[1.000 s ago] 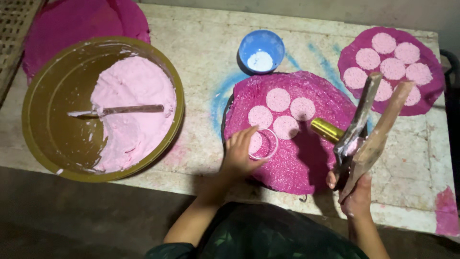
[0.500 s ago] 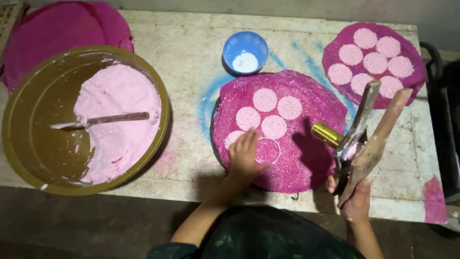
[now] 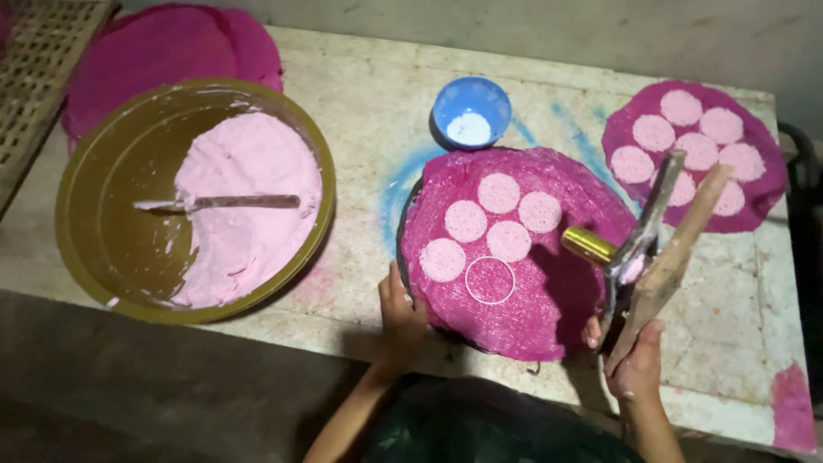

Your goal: The person scoops pink dough from a bowl and uses a wooden press to form circular discs on a pink cloth. The discs are arranged in rows on the cloth and on a nearby woven tray. The person repeatedly scoops, presses, and arranges the dough throughout the clip.

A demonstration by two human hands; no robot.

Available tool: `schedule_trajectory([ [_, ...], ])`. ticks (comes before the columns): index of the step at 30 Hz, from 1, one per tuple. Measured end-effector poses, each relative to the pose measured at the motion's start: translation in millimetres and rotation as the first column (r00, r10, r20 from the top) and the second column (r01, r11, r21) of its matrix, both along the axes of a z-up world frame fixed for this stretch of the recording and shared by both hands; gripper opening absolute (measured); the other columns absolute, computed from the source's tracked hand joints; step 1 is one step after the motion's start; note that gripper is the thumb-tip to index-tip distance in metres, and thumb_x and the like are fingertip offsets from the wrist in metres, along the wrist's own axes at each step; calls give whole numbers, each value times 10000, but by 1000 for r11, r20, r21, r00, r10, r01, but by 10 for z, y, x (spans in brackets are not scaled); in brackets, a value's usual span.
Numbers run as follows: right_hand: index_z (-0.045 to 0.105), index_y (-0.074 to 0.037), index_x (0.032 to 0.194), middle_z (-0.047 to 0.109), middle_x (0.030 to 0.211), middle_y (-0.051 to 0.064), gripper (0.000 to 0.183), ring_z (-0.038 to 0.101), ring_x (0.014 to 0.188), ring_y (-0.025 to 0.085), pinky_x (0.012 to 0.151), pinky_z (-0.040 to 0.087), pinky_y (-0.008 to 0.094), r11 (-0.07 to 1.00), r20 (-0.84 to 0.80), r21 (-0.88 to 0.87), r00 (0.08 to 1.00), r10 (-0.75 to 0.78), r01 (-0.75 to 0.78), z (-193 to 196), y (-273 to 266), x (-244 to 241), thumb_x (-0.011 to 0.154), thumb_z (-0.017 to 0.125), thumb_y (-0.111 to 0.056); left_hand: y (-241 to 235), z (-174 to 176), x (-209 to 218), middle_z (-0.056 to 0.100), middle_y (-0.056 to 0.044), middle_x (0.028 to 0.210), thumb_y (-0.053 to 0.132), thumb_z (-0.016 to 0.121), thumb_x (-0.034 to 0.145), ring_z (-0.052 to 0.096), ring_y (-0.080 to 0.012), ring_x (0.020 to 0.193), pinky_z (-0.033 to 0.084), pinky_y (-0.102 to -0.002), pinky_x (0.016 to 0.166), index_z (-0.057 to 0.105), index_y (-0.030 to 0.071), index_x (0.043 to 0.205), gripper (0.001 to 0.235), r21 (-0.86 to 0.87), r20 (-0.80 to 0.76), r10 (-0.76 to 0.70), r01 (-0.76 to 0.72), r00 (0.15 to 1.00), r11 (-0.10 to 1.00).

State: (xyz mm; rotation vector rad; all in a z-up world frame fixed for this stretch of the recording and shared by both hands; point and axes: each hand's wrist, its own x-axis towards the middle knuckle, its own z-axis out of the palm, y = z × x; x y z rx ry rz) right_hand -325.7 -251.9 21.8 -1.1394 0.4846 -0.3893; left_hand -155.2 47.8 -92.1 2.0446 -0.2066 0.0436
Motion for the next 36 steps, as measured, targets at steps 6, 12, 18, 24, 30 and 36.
schedule_trajectory([
  [6, 546, 5, 1134, 547, 790, 112, 731, 529, 714, 229, 670, 451, 370, 979, -120, -140, 984, 135, -152, 50, -25, 213, 1050, 302, -679, 108, 187, 796, 559, -220, 1349, 48, 755, 808, 560, -403, 1234, 443, -466, 1044, 375, 18, 1528, 814, 195, 171, 21, -55, 985, 979],
  [12, 687, 41, 890, 668, 678, 114, 849, 628, 584, 197, 586, 514, 349, 684, -599, -232, 656, 459, -691, 335, -219, 914, 1037, 193, -633, -360, 884, 1209, 567, -147, 1455, 230, 728, 928, 548, -294, 1346, 407, -431, 1150, 456, 35, 1506, 668, -816, -132, -404, 132, 905, 563],
  [18, 660, -74, 906, 623, 661, 57, 683, 584, 575, 189, 556, 532, 372, 415, -742, 105, 207, 637, -904, 714, -204, 1619, 981, 276, -634, -885, 1136, 1249, 590, -5, 935, 402, 687, 1012, 601, -172, 940, 485, -427, 1006, 595, 133, 1112, 301, -936, -183, -594, -324, 784, -139],
  [24, 696, -20, 798, 592, 594, 130, 762, 622, 569, 270, 602, 520, 435, 207, -900, -277, 328, 286, -938, 867, 145, 1937, 1029, 271, -608, -799, 903, 1383, 501, 58, 758, 422, 645, 970, 523, -120, 723, 482, -362, 816, 523, 182, 865, 289, -873, -274, -471, -422, 839, -244],
  [30, 724, -21, 895, 639, 640, 199, 699, 655, 622, 342, 692, 511, 505, 160, -857, -394, 424, 291, -905, 783, 407, 1943, 1021, 329, -583, -634, 700, 1409, 479, 78, 712, 369, 622, 975, 495, -97, 665, 451, -332, 742, 518, 198, 840, 241, -874, -295, -403, -415, 867, -252],
  [36, 765, -32, 952, 698, 725, 241, 672, 698, 698, 392, 745, 534, 518, 108, -896, -375, 390, 212, -921, 895, 268, 1926, 1023, 365, -567, -829, 576, 1275, 455, 91, 664, 364, 623, 933, 478, -93, 630, 446, -329, 719, 483, 215, 764, 265, -819, -380, -422, -511, 823, -259],
])
